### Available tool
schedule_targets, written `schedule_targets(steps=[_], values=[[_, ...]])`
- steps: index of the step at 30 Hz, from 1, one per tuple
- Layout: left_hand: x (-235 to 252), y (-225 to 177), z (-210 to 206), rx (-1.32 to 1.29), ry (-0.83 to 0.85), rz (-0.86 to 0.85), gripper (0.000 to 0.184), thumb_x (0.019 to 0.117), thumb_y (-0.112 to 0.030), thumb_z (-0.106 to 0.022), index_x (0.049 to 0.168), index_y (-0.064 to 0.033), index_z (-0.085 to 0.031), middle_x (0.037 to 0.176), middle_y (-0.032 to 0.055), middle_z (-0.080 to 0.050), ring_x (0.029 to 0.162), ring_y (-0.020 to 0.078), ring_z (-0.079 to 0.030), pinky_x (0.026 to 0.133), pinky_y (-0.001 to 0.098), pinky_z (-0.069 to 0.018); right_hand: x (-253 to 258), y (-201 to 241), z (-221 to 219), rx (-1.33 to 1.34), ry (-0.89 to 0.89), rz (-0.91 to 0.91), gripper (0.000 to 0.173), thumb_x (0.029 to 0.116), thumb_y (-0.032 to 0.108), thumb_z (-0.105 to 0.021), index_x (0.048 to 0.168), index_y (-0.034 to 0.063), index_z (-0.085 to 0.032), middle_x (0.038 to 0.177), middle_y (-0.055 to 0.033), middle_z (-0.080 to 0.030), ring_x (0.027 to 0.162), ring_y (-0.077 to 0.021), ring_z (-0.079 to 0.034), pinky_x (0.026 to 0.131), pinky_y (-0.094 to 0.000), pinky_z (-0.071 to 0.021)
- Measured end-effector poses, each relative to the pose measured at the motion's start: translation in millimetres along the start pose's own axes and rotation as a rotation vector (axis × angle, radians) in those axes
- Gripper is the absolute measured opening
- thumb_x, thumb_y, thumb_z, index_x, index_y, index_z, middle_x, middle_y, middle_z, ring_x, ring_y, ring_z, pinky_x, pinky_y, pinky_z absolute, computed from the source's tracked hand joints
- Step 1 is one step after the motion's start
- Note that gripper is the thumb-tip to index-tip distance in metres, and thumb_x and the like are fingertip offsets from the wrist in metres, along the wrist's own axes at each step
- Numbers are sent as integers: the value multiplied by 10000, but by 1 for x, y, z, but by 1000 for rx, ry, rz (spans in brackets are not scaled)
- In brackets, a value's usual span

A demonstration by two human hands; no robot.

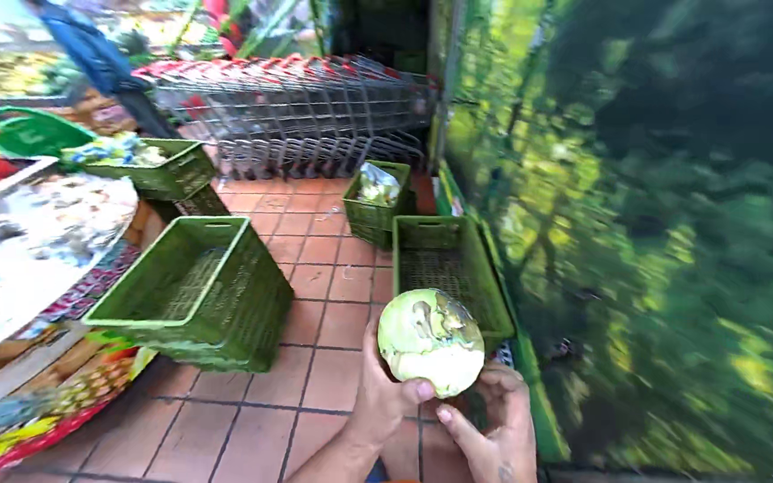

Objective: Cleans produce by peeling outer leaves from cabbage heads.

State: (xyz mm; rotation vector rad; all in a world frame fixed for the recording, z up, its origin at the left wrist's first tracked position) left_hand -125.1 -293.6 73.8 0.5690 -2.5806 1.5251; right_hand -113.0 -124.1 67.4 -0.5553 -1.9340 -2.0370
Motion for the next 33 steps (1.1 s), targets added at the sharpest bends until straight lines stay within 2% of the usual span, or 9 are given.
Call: schedule_targets(steps=[4,7,9,13,16,20,23,28,33], values=[[33,-47,74,223,-155,-135,1202,633,-419,-972,1562,-104,-277,1397,166,-563,1201,294,-635,978,463,-593,39,-15,-99,-6,131,109,516,713,405,-935,1032,159,-612,1077,-10,-644,976,-127,-672,823,-300,-626],[55,-75,121,379,-306,-237,1221,618,-472,-966,1554,-72,-292,1379,158,-578,1187,270,-646,970,438,-604,67,-24,-160,43,281,156,444,740,353,-924,1027,122,-675,1054,-27,-687,953,-160,-710,822,-334,-654],[68,-85,149,459,-416,-270,1225,607,-511,-961,1549,-84,-304,1348,140,-603,1155,252,-663,950,427,-613,84,-34,-195,70,393,156,395,784,347,-894,1040,111,-708,1030,-26,-719,921,-167,-729,810,-344,-661],[103,-93,199,580,-619,-203,1259,549,-562,-963,1552,-135,-334,1355,109,-595,1133,211,-666,921,406,-621,133,-47,-258,-53,556,256,261,867,395,-804,961,161,-738,911,58,-731,863,-52,-711,772,-247,-633],[146,-92,236,761,-709,-114,1264,505,-633,-941,1538,-176,-375,1365,75,-586,1130,156,-653,919,384,-608,188,-46,-302,-64,609,400,175,933,352,-747,941,178,-735,905,58,-712,866,-17,-682,750,-193,-597],[229,-79,280,926,-661,-50,1221,506,-622,-944,1528,-241,-396,1434,37,-523,1170,136,-625,923,390,-605,280,-74,-371,-213,766,680,240,950,393,-716,1023,169,-761,974,-25,-717,886,-129,-685,728,-314,-584],[304,-67,303,1046,-569,-47,1187,533,-637,-927,1528,-254,-406,1469,44,-488,1203,139,-604,929,399,-601,347,-103,-423,-356,914,856,285,980,424,-655,1007,162,-763,957,-21,-723,869,-164,-693,705,-337,-579],[411,-55,324,1172,-428,34,1177,545,-667,-908,1536,-291,-397,1502,44,-445,1200,149,-605,887,436,-613,442,-134,-474,-447,1052,934,272,1014,372,-597,988,166,-772,927,6,-731,844,-145,-706,687,-314,-584],[512,-29,338,1228,-325,100,1178,528,-694,-896,1528,-297,-415,1532,27,-425,1197,145,-610,874,440,-618,519,-177,-501,-521,1067,858,241,989,336,-601,954,166,-769,848,19,-708,750,-124,-682,605,-297,-557]])
Point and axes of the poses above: each hand's wrist, its own x-axis towards the middle knuckle, its own z-axis out of the back of the hand, y = z × x, the point moved 2 cm from there along x, towards the middle knuckle
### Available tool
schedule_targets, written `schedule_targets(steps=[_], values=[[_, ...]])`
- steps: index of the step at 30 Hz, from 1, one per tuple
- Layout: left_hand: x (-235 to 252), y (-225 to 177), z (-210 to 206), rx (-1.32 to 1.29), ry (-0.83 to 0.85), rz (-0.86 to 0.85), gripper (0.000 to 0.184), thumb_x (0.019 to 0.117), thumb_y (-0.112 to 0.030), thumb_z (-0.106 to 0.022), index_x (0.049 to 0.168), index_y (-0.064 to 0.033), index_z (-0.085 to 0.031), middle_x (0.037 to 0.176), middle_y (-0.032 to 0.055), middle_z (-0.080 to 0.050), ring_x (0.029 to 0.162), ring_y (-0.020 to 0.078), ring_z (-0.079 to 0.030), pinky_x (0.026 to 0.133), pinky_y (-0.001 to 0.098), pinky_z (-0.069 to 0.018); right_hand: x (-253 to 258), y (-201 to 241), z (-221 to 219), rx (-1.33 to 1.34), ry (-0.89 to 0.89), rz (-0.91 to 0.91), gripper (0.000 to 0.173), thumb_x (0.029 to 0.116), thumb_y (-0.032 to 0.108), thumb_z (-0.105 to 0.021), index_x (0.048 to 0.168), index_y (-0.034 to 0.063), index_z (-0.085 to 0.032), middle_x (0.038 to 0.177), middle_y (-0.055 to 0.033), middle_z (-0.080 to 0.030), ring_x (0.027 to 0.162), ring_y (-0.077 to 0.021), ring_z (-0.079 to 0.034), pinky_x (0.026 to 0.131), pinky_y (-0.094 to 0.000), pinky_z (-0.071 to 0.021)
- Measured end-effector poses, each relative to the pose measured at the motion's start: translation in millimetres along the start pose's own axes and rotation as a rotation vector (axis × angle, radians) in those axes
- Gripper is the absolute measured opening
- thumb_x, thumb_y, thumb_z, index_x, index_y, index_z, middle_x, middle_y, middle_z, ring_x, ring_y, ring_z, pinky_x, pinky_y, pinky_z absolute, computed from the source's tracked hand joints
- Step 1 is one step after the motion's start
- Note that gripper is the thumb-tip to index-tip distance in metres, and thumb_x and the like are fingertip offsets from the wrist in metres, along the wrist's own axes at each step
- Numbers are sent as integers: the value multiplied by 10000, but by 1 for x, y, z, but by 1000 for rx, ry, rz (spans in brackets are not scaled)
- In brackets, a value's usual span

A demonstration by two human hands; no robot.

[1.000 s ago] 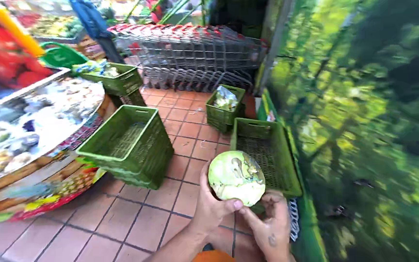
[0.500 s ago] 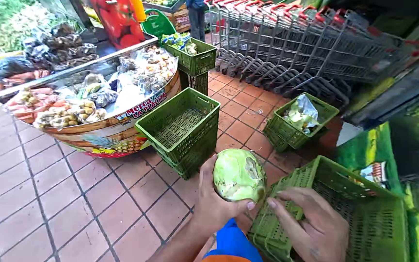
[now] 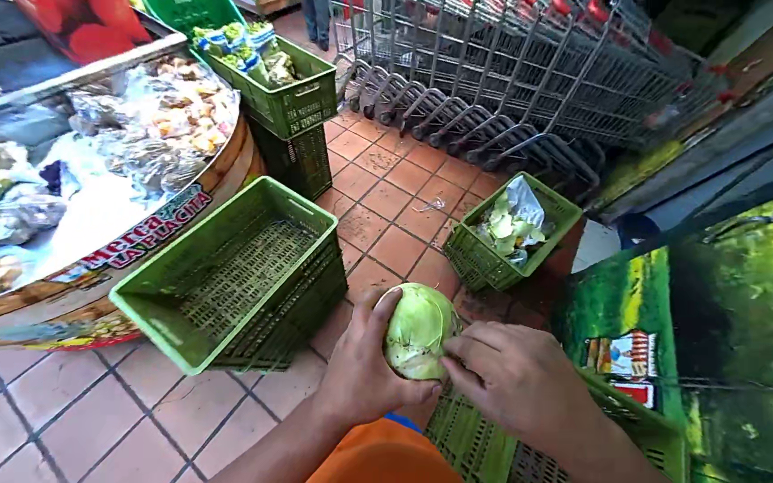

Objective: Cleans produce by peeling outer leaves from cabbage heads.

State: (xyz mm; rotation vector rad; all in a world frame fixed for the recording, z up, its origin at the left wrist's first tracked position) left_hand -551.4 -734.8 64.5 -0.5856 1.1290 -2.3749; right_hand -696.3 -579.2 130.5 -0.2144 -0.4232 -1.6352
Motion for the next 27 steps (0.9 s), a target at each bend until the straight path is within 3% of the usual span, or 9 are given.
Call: schedule_targets(steps=[2,6,9,11,14,17,20,22,27], values=[[39,0,-20,41,50,-34,1172,534,-698,-891,1529,-296,-421,1537,49,-426,1156,163,-636,835,449,-625,7,-38,-4,-17,8,-68,245,967,367,-614,937,168,-756,826,20,-692,723,-124,-671,578,-300,-548],[122,4,-69,50,136,-114,1169,537,-711,-878,1526,-276,-432,1526,89,-439,1125,180,-650,803,452,-627,26,-120,-14,-1,58,-158,287,957,414,-630,1056,171,-745,888,12,-684,752,-133,-671,585,-309,-559],[190,13,-112,-2,181,-149,1163,552,-710,-874,1527,-261,-425,1509,105,-457,1124,194,-653,809,452,-626,42,-190,-21,-29,130,-185,238,980,370,-598,983,182,-744,879,22,-683,775,-127,-676,587,-301,-556],[241,15,-140,-21,227,-170,1160,555,-732,-860,1517,-233,-447,1493,123,-480,1145,224,-650,827,475,-621,55,-237,-23,-73,178,-225,209,968,311,-581,936,167,-729,819,15,-660,714,-140,-660,539,-314,-534],[313,8,-179,-40,360,-135,1174,543,-758,-844,1521,-249,-443,1497,90,-477,1204,230,-610,889,511,-591,71,-305,-18,-88,221,-299,164,944,260,-599,884,159,-713,760,19,-634,683,-141,-651,531,-317,-535],[378,-2,-212,-115,504,-127,1201,534,-715,-878,1537,-240,-419,1506,83,-458,1206,199,-605,898,483,-594,78,-377,-6,51,153,-392,123,913,218,-643,842,154,-720,748,34,-648,687,-106,-654,583,-312,-572],[433,-8,-242,-220,594,-109,1213,517,-702,-894,1535,-259,-405,1476,32,-486,1225,138,-587,952,429,-582,80,-453,12,215,63,-523,97,889,151,-659,874,124,-751,793,23,-692,707,-87,-669,634,-311,-595],[462,-9,-260,-276,627,-108,1223,504,-712,-894,1535,-273,-404,1469,9,-498,1238,119,-581,974,411,-577,77,-506,22,297,14,-620,100,881,134,-659,864,145,-756,809,49,-713,721,-36,-665,649,-264,-590],[517,-12,-314,-495,663,-91,1245,507,-649,-939,1544,-251,-375,1445,34,-545,1235,168,-609,1001,412,-579,57,-632,22,468,-61,-815,94,909,136,-693,854,157,-766,758,57,-711,669,-31,-651,617,-280,-570]])
Point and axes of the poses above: each hand's wrist, its own x-axis towards the middle knuckle, its own z-axis out of the back of the hand, y = z × x, the point moved 2 cm from there along x, towards the middle knuckle
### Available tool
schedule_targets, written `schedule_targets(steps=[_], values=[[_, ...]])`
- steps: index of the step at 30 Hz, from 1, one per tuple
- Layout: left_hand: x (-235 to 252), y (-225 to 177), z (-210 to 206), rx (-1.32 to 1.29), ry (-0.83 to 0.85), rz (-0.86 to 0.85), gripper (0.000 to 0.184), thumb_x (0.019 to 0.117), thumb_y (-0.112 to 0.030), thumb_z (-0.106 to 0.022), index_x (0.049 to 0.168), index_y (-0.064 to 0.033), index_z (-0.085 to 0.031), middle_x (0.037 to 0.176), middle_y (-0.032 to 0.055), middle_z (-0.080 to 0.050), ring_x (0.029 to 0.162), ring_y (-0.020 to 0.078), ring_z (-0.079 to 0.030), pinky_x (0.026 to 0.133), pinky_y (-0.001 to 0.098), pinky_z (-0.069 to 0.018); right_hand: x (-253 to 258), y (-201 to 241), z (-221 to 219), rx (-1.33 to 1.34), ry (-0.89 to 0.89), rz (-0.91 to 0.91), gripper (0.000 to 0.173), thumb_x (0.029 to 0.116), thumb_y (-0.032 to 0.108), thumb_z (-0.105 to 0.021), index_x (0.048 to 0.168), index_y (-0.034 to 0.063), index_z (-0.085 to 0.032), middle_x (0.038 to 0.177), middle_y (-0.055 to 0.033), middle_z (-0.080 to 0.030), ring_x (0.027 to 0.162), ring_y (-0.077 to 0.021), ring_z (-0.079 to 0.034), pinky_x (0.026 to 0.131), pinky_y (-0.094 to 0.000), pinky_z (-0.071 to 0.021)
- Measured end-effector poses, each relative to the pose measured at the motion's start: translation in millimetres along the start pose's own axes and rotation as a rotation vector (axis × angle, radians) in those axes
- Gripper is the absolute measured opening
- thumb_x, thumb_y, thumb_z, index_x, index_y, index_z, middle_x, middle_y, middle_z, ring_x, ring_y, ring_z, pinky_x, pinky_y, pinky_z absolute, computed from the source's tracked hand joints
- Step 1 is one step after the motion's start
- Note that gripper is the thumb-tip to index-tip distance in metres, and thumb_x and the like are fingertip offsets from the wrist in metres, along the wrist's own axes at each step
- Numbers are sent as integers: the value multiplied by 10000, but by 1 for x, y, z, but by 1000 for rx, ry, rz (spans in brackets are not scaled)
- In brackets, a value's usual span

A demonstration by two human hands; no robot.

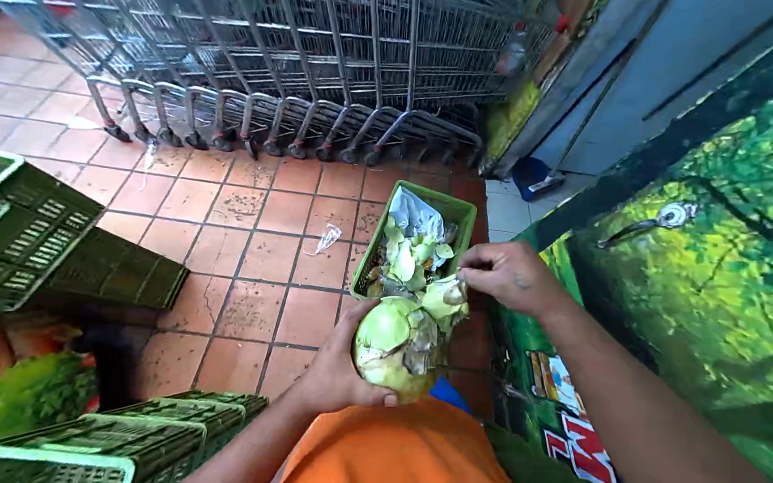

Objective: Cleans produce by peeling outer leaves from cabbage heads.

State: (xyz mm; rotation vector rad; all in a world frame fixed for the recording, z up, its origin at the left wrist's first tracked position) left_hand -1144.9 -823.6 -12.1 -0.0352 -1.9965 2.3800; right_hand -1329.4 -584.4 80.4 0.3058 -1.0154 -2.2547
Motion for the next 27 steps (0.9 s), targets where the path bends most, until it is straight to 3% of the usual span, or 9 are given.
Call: schedule_targets(steps=[4,7,13,17,20,22,23,24,27], values=[[53,-3,-13,-136,-40,-14,1249,533,-607,-952,1550,-193,-358,1379,77,-608,1197,215,-645,989,415,-591,58,-64,24,130,55,-96,71,905,138,-724,869,148,-784,786,30,-732,710,-73,-672,674,-352,-572],[86,-8,-16,-196,-86,-51,1227,580,-617,-929,1554,-160,-339,1358,106,-619,1177,241,-657,980,429,-594,92,-90,37,179,40,-116,70,915,117,-726,878,135,-783,796,16,-736,713,-82,-673,679,-348,-569],[109,7,-11,-495,-218,-13,1153,646,-637,-881,1543,-159,-336,1334,118,-632,1159,247,-662,962,447,-587,126,-151,58,143,-40,-199,69,951,105,-715,930,96,-779,796,-44,-717,650,-142,-625,637,-395,-541],[122,16,4,-581,-269,65,1146,626,-606,-905,1532,-172,-354,1302,119,-646,1130,251,-672,941,462,-590,144,-185,33,52,-13,-266,139,1006,185,-669,1030,137,-797,908,-72,-754,754,-226,-688,739,-538,-568],[135,17,14,-552,-251,114,1147,617,-620,-903,1534,-213,-346,1293,113,-648,1116,251,-674,917,464,-597,158,-213,0,-46,170,-317,272,1044,180,-585,1263,88,-717,1098,-158,-734,918,-318,-713,857,-582,-568],[144,16,17,-539,-262,151,1158,600,-621,-912,1530,-222,-350,1298,118,-639,1113,260,-669,904,472,-598,156,-207,-7,-152,239,-353,392,1020,198,-626,1391,73,-621,1256,-229,-673,1129,-422,-660,976,-660,-507],[149,16,19,-535,-269,164,1161,590,-610,-920,1530,-229,-354,1301,118,-638,1113,262,-669,902,474,-598,153,-191,-3,-156,192,-334,412,1008,217,-652,1392,73,-619,1295,-223,-652,1162,-417,-644,994,-654,-502],[155,16,21,-528,-270,170,1158,589,-603,-923,1528,-232,-357,1304,116,-638,1113,262,-669,901,474,-597,145,-166,3,-134,103,-281,382,1003,246,-666,1349,82,-649,1264,-185,-668,1105,-370,-670,954,-614,-541],[170,15,23,-492,-246,196,1151,593,-597,-924,1541,-273,-357,1318,97,-637,1102,255,-673,874,466,-606,106,-79,13,-34,-138,79,271,990,325,-643,1165,134,-726,1068,-19,-699,892,-138,-686,759,-377,-620]])
Point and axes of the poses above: each hand's wrist, its own x-axis towards the middle knuckle, its own z-axis out of the back of the hand, y = z × x, the point moved 2 cm from there along x, towards the middle knuckle
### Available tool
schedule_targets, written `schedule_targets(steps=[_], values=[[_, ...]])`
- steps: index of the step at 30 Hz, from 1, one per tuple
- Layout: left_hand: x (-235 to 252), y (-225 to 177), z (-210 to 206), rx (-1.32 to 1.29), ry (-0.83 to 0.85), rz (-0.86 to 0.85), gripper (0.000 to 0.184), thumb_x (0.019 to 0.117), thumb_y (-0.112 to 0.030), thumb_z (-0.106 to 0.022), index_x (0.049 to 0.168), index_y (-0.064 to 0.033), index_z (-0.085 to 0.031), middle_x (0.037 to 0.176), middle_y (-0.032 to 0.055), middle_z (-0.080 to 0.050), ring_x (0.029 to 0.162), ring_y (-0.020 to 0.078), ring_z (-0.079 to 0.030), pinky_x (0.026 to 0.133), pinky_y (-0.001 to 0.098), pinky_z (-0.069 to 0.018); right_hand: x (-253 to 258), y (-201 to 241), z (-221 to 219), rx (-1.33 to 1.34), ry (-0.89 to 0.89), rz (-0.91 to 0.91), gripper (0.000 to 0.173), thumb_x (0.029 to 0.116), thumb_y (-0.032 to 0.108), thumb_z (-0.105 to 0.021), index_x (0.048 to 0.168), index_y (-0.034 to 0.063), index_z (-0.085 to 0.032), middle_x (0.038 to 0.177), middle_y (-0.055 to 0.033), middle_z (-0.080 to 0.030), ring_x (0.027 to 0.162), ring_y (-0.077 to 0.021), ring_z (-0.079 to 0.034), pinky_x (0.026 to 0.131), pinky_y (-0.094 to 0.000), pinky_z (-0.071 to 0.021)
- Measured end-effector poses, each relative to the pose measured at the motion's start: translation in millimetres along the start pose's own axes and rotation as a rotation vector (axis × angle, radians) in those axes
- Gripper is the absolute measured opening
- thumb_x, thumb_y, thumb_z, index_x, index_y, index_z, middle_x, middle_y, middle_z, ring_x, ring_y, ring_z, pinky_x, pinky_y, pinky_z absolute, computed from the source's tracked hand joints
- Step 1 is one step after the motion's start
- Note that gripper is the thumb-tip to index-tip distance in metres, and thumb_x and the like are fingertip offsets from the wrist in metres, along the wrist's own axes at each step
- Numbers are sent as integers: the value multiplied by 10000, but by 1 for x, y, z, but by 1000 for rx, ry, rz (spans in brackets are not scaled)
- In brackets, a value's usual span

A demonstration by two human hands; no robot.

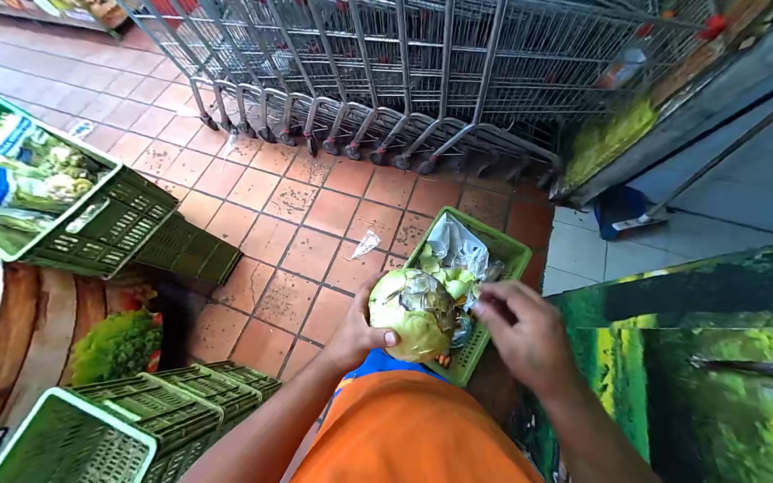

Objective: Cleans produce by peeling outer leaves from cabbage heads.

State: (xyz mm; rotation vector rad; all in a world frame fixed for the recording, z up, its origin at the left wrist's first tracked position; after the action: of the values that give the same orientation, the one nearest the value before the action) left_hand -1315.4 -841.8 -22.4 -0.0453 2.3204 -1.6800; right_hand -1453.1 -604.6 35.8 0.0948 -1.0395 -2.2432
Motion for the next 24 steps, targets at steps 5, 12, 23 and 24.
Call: schedule_targets(steps=[5,12,23,24], values=[[17,-15,-13,211,7,49,1168,578,-622,-908,1545,-284,-348,1303,43,-646,1072,193,-684,850,416,-615,7,49,-8,-108,58,343,284,974,325,-664,1195,166,-749,1065,-11,-678,966,-140,-661,791,-332,-590],[26,-28,-17,353,16,79,1163,584,-524,-931,1553,-269,-341,1318,38,-631,1084,163,-675,887,394,-605,26,51,-3,-266,167,433,152,960,222,-637,937,166,-777,945,11,-667,879,-152,-652,694,-326,-567],[26,-39,-15,536,-41,105,1168,584,-526,-932,1556,-229,-356,1370,62,-587,1133,170,-647,932,437,-581,34,42,-8,-241,237,581,243,946,166,-626,1137,194,-775,1031,-37,-680,913,-197,-669,694,-355,-579],[25,-39,-15,538,-40,111,1161,588,-506,-935,1556,-227,-359,1372,67,-584,1133,172,-646,932,440,-579,34,41,-8,-237,247,598,237,935,148,-629,1107,193,-784,1015,-32,-682,898,-194,-669,678,-349,-578]])
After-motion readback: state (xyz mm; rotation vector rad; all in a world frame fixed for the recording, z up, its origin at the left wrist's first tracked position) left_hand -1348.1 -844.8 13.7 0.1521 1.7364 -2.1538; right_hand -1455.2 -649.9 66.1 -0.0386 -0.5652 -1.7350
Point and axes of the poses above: each hand's wrist, its own x-axis towards the middle knuckle, its own z-axis out of the back of the hand, y = z × x, the point moved 2 cm from there along x, towards the middle knuckle
